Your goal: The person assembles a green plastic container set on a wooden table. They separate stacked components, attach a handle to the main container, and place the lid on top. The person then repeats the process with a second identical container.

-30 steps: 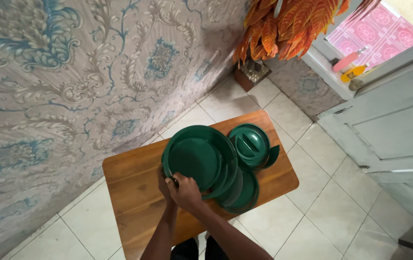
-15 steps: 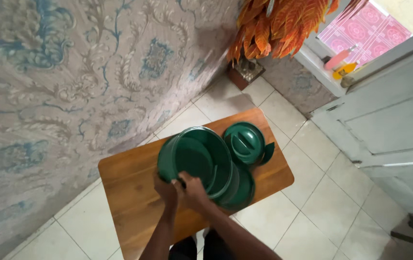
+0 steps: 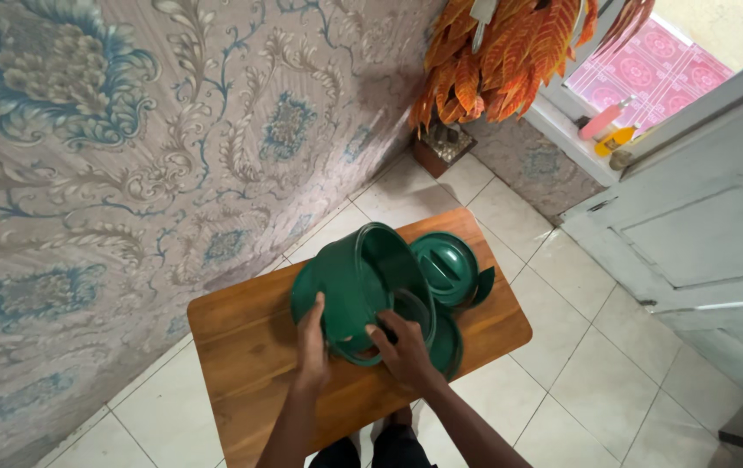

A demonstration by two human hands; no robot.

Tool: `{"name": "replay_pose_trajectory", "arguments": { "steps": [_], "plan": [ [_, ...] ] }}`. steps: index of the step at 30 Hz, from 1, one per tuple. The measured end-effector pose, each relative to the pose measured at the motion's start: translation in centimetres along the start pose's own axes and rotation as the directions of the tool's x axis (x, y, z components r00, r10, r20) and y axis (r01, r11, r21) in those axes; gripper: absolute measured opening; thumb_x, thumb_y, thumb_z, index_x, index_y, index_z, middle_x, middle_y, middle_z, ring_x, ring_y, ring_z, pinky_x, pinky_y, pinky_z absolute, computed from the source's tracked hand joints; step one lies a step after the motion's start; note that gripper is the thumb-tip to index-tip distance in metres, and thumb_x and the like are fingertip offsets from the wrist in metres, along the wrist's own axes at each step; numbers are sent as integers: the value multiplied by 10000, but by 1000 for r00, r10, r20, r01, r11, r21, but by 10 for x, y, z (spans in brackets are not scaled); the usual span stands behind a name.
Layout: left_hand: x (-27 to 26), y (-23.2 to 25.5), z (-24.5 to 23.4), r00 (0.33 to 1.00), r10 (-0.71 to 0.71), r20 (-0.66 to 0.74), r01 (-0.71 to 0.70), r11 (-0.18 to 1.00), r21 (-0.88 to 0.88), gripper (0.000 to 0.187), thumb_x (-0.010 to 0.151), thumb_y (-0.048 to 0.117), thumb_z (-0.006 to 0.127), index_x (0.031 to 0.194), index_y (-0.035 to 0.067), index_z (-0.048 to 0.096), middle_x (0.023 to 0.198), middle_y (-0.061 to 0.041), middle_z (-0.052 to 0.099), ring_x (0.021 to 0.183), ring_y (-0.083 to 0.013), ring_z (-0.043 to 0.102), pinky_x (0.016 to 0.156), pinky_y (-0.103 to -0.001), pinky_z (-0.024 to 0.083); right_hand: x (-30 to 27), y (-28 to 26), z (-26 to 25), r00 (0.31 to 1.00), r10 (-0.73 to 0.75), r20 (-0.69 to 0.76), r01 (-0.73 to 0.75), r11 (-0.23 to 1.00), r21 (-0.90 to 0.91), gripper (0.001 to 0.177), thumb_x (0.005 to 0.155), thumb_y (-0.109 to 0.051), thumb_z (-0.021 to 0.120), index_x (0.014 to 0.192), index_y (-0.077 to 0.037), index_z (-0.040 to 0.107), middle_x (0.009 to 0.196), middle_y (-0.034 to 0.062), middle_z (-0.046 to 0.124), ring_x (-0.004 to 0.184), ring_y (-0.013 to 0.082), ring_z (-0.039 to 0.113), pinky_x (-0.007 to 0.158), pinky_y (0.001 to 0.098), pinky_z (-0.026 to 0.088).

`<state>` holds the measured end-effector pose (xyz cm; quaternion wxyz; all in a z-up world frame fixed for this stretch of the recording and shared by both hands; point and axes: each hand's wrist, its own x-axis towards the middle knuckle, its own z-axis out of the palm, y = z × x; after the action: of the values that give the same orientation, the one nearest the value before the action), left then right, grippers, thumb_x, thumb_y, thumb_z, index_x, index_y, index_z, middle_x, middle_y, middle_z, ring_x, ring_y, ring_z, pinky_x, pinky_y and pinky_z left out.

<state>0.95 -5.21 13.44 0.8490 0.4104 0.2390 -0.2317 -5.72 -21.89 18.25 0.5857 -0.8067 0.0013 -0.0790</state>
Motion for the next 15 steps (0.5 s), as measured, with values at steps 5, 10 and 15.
{"name": "replay_pose_trajectory", "arguments": {
  "steps": [5,10,15],
  "plan": [
    [-19,28,42,971,138,-196,-89,967,240,411,908,333,756,1153,5,712,1092,-102,734,938,-191,684,787,-340,548,-7,-14,-2,997,73,-22,-73,997,-6,198,949,-147,682,978,42,628,591,94,513,498,129,455,480,338,364],
    [-11,16,43,945,265,-191,-214,944,249,339,917,281,762,1085,-12,731,1059,-99,749,912,-174,679,784,-319,546,-5,-43,-15,994,113,12,-113,993,-15,191,982,-155,648,951,22,581,612,86,523,533,116,473,506,324,392],
    [-8,3,45,941,313,-129,-289,942,173,367,925,297,770,1063,-43,749,1034,-106,732,886,-166,648,755,-318,528,0,-64,-18,994,105,-16,-105,994,-16,197,998,-169,655,965,12,584,632,92,565,548,115,494,508,311,406]
  ]
}}
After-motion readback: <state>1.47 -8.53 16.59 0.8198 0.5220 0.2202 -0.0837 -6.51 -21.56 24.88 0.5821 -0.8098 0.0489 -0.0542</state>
